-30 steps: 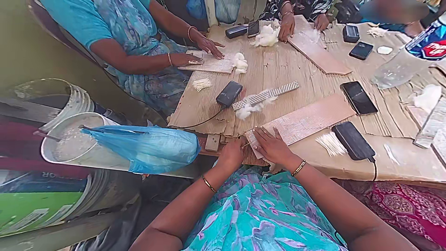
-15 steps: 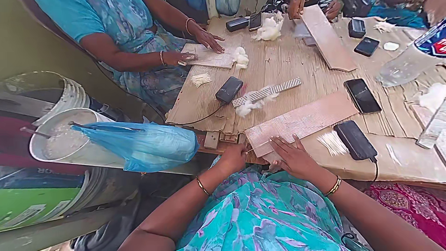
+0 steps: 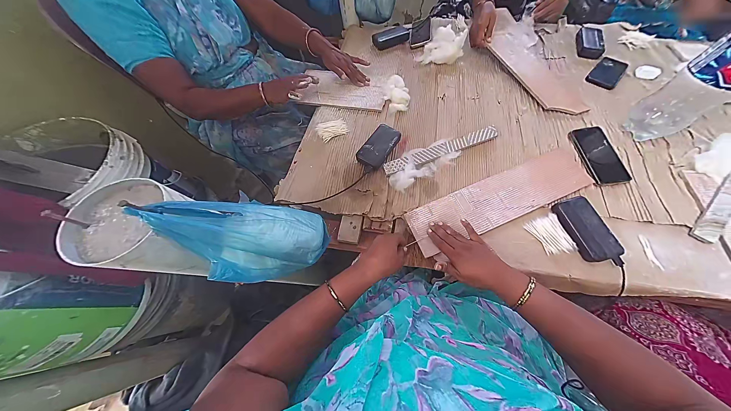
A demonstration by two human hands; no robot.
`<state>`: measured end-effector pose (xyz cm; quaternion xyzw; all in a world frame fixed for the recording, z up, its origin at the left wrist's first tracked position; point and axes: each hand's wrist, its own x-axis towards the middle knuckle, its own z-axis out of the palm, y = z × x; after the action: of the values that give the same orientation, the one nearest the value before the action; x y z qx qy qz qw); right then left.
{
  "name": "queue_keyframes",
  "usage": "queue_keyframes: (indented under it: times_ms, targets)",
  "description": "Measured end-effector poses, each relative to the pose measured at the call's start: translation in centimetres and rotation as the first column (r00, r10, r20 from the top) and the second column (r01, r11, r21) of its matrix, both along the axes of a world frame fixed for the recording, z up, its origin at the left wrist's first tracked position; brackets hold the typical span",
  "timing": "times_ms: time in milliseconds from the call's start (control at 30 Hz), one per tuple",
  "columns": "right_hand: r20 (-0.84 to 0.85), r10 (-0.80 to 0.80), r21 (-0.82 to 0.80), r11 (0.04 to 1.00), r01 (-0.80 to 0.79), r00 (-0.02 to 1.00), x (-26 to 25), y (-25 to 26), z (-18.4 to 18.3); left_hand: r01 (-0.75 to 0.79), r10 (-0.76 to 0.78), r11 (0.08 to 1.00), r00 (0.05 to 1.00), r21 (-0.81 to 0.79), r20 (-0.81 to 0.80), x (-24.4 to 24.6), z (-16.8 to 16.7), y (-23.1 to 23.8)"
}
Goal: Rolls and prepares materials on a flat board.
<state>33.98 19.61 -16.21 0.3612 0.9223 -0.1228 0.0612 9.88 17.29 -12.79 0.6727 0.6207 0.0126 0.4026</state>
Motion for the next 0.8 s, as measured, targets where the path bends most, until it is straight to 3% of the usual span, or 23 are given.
queue_keyframes:
  times_ms: [133,233,367,533,800]
  targets:
    - [-0.058,0.054,-0.011,0.998,-0.055,0.997,2.8,-2.4,0.8,0.027,-0.024,0.999,0.997,-0.040,0.079,-0.1,-0.2,-0.5]
    - [-0.105,-0.021,0.087,0.996,0.030,0.994,3.3,-1.8,0.9,-0.047,0.051,0.998,0.992,-0.035,0.116,-0.5,-0.1,-0.5]
    - [-0.121,-0.148,0.145,0.976,0.165,0.982,0.6,1.3,0.6,-0.122,0.119,0.992,0.989,0.037,0.089,-0.9,0.1,0.1]
    - [-0.056,-0.096,0.090,0.991,0.100,0.994,-2.9,3.5,-0.6,-0.097,0.097,0.990,0.995,0.107,0.008,-0.9,-0.4,1.1]
    - [-0.004,-0.073,-0.007,0.997,0.073,0.997,0.0,-2.1,-0.1,0.007,-0.007,0.999,1.000,0.045,-0.015,0.6,-0.5,-0.2]
